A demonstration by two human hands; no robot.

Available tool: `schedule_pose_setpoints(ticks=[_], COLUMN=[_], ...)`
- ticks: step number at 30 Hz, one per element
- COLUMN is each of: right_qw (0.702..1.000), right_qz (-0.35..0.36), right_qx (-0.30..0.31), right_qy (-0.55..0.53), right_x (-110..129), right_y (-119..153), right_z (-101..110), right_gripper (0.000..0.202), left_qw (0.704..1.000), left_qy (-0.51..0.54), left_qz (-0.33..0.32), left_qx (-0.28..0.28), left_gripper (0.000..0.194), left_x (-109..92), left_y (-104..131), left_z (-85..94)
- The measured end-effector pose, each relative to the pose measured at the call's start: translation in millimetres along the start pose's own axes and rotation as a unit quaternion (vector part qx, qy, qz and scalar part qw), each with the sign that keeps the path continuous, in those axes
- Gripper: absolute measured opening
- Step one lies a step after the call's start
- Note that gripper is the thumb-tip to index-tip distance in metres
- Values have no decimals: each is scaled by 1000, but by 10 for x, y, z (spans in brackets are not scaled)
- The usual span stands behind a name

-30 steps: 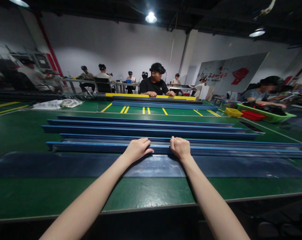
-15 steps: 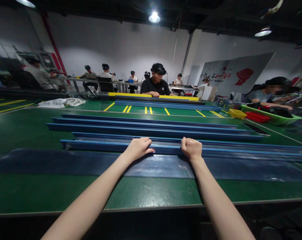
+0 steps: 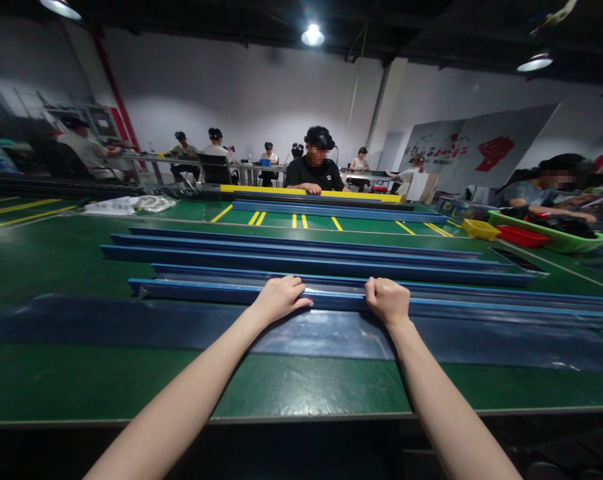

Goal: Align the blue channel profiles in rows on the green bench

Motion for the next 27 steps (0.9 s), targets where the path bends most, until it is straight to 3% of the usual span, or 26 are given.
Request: schedule_pose_setpoints(ticks=[6, 10, 13, 27], right_qw=[996, 990, 989, 993], right_qz=[62, 109, 115, 72], right_qx=[-57, -37, -10, 81], right_qy=[-34, -81, -88, -34], right_x=[223, 552, 672, 542], right_y=[-26, -11, 1, -16], right_z=[90, 90, 47, -96], right_gripper=[39, 40, 39, 44], left_qw=[1000, 1000, 1000, 1000], left_qy=[-5, -4, -3, -10], left_qz=[-6, -7, -7, -3], left_qx=[-10, -16, -18, -8], left_gripper=[35, 34, 35, 32], left_x=[-7, -5, -4, -8], left_y=[4, 8, 9, -33], left_z=[4, 1, -1, 75])
Point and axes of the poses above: each hand's wrist, its own y-axis away from the middle knuckle, its own z-axis out of the back of the hand, x = y × z, the point moved 6 cm from there along -y, towards the middle knuckle, and after that the axes turned 14 degrees about -x, right-handed, at the moved point
